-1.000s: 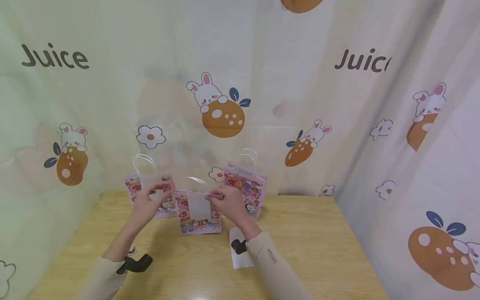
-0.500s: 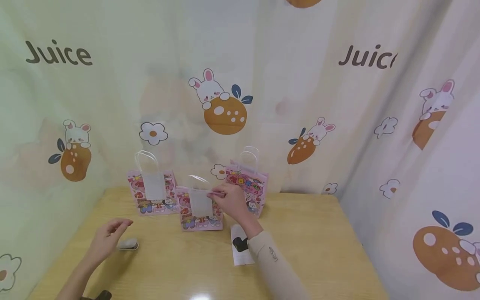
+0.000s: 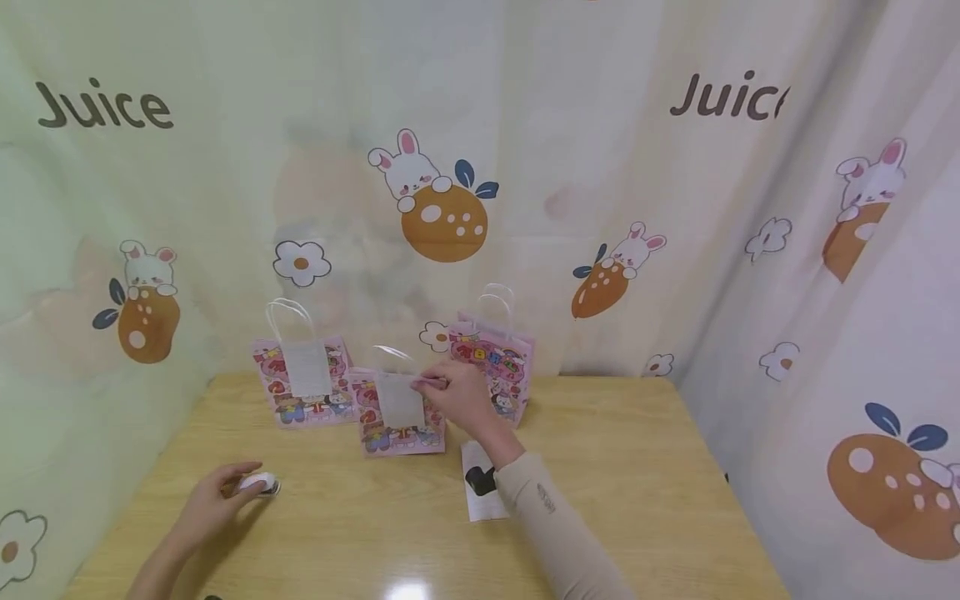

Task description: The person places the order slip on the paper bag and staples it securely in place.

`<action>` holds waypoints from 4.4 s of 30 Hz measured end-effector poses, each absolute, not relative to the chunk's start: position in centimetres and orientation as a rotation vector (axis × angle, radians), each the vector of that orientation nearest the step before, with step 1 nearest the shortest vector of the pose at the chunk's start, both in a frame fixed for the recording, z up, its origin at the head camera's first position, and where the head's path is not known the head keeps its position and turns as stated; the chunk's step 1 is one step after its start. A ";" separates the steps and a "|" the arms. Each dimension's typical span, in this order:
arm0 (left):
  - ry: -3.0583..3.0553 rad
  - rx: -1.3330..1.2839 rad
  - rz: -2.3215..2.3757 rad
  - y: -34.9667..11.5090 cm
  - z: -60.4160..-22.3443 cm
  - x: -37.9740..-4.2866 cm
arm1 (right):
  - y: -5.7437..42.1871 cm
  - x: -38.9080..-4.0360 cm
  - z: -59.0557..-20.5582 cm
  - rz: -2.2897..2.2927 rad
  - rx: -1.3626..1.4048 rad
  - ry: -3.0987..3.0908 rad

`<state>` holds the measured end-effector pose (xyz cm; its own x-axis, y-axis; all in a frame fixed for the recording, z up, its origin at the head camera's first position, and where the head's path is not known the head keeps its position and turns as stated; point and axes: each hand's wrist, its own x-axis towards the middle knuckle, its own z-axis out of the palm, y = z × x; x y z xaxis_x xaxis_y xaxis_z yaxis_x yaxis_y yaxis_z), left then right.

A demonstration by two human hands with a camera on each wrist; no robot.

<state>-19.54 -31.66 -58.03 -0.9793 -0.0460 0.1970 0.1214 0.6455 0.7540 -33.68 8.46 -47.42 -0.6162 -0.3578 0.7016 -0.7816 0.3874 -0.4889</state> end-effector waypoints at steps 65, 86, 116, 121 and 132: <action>-2.099 -0.419 -1.799 -18.1 -44.6 -25.4 | 8.1 -33.4 -46.2 1.125 0.945 -2.277; -2.415 -0.782 -1.014 -13.6 -42.8 -28.0 | 8.4 -32.8 -47.0 1.064 0.982 -2.187; -2.739 -0.784 -1.000 -13.5 -41.8 -30.0 | 7.2 -32.5 -45.7 0.735 1.103 -2.559; -2.732 -0.784 -0.996 -13.4 -41.7 -29.9 | 6.6 -32.7 -45.1 0.632 1.157 -2.581; -2.634 -0.902 -0.969 -13.3 -41.9 -30.6 | 6.5 -33.2 -44.1 0.459 1.258 -2.523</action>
<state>-30.63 -13.32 -41.88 -0.7957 0.4785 0.3714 0.6051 0.6003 0.5230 -33.18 6.50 -44.15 -0.5793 -0.7171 0.3876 -0.8076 0.5692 -0.1541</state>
